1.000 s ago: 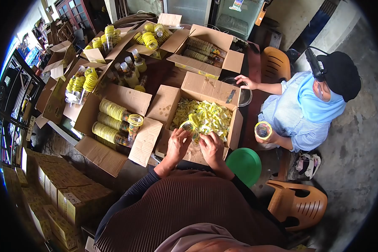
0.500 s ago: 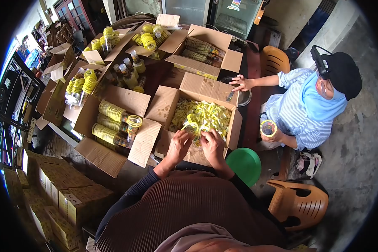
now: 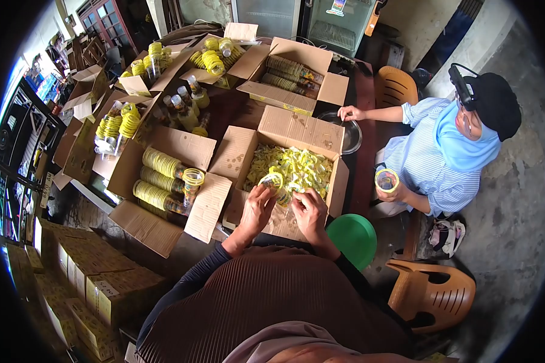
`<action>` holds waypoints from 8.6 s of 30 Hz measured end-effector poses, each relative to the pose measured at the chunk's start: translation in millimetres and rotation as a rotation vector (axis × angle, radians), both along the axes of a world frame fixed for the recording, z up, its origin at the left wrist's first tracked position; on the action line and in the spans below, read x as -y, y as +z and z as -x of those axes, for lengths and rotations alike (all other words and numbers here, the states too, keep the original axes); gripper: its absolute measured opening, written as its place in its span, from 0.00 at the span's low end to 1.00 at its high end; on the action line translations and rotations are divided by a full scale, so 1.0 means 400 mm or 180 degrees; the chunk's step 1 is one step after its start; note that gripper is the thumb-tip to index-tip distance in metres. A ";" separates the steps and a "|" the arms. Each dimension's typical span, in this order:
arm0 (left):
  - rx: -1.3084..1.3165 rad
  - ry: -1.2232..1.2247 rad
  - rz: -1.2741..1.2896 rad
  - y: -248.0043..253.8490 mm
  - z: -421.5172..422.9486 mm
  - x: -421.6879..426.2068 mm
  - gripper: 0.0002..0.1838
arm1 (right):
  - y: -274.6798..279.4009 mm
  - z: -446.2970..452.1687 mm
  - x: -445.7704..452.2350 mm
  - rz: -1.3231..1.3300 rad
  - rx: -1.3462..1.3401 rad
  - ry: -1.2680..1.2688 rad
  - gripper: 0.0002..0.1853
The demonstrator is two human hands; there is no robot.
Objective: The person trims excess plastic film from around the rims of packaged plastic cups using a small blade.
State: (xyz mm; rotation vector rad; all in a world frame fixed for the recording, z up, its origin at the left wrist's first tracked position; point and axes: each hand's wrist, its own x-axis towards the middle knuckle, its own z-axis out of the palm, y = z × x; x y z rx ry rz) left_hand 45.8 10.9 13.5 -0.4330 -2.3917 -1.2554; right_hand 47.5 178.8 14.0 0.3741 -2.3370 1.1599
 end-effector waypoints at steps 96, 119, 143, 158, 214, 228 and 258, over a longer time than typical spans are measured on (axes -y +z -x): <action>-0.0288 -0.0701 0.0022 -0.014 -0.010 -0.011 0.07 | -0.019 0.030 0.001 0.0079 -0.0086 -0.0106 0.07; -0.0229 -0.0957 0.0233 -0.011 -0.017 -0.008 0.08 | -0.040 0.052 -0.008 -0.0288 0.0213 -0.0331 0.08; 0.0324 -0.0773 -0.0037 0.014 -0.026 0.018 0.11 | -0.008 -0.012 0.006 0.0351 0.0354 0.0302 0.08; -0.0300 -0.1038 0.0138 -0.013 -0.033 -0.010 0.09 | -0.007 -0.001 0.001 -0.0195 -0.0067 -0.0113 0.08; -0.0211 -0.0386 0.0021 -0.071 -0.032 0.038 0.39 | -0.008 -0.044 -0.054 0.1472 0.0827 0.0711 0.07; 0.0102 -0.0366 0.0181 -0.008 -0.043 0.066 0.32 | -0.016 -0.065 -0.074 0.0929 0.0780 0.0317 0.08; 0.1039 -0.0326 0.1358 0.032 -0.013 0.091 0.31 | -0.027 -0.085 -0.006 0.0278 0.0628 0.0069 0.09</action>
